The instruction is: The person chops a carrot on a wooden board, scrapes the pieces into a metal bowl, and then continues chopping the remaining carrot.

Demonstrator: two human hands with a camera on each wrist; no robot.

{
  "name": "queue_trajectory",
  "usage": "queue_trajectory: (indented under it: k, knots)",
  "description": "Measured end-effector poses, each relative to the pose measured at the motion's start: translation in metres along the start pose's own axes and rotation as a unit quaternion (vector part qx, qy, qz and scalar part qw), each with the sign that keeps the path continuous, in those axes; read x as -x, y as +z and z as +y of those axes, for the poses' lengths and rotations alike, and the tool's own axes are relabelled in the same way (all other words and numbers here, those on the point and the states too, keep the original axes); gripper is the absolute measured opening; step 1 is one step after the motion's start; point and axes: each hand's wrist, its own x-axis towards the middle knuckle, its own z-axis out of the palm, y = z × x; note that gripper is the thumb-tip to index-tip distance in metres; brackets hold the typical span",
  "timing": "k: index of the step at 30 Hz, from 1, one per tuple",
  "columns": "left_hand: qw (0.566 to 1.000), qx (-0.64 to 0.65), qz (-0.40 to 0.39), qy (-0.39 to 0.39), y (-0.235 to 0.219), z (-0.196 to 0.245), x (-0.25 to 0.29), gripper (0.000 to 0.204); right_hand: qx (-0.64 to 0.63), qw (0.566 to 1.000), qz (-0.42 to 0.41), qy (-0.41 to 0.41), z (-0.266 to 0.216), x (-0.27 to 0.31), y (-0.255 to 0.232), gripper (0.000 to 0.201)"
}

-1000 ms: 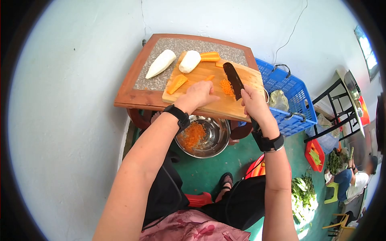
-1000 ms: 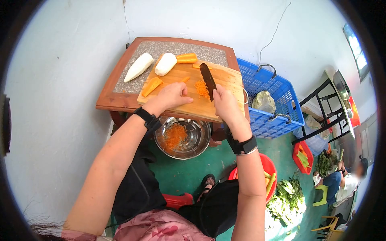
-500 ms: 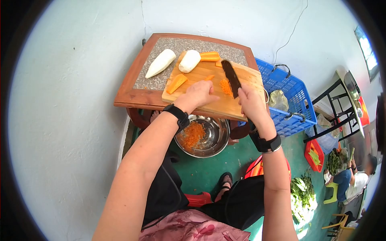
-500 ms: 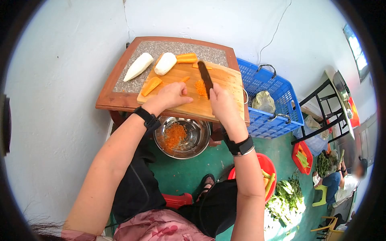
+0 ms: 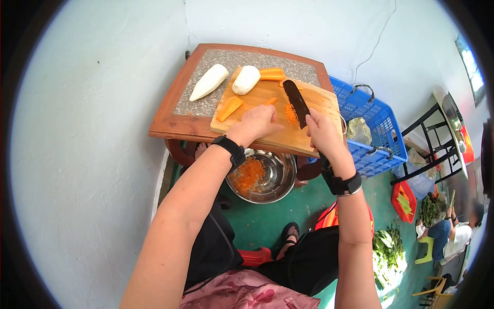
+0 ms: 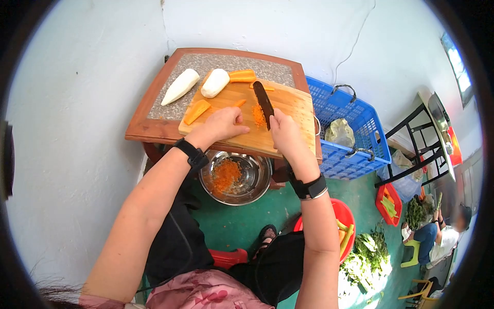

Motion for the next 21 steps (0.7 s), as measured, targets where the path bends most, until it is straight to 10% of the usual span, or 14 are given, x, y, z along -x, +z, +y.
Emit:
queue_trajectory:
  k: [21]
  knots:
    - [1.000,-0.005,-0.002,-0.006,-0.001,0.001,0.000,0.037,-0.019,1.000,0.015,0.009,-0.010,0.006,-0.007,0.031]
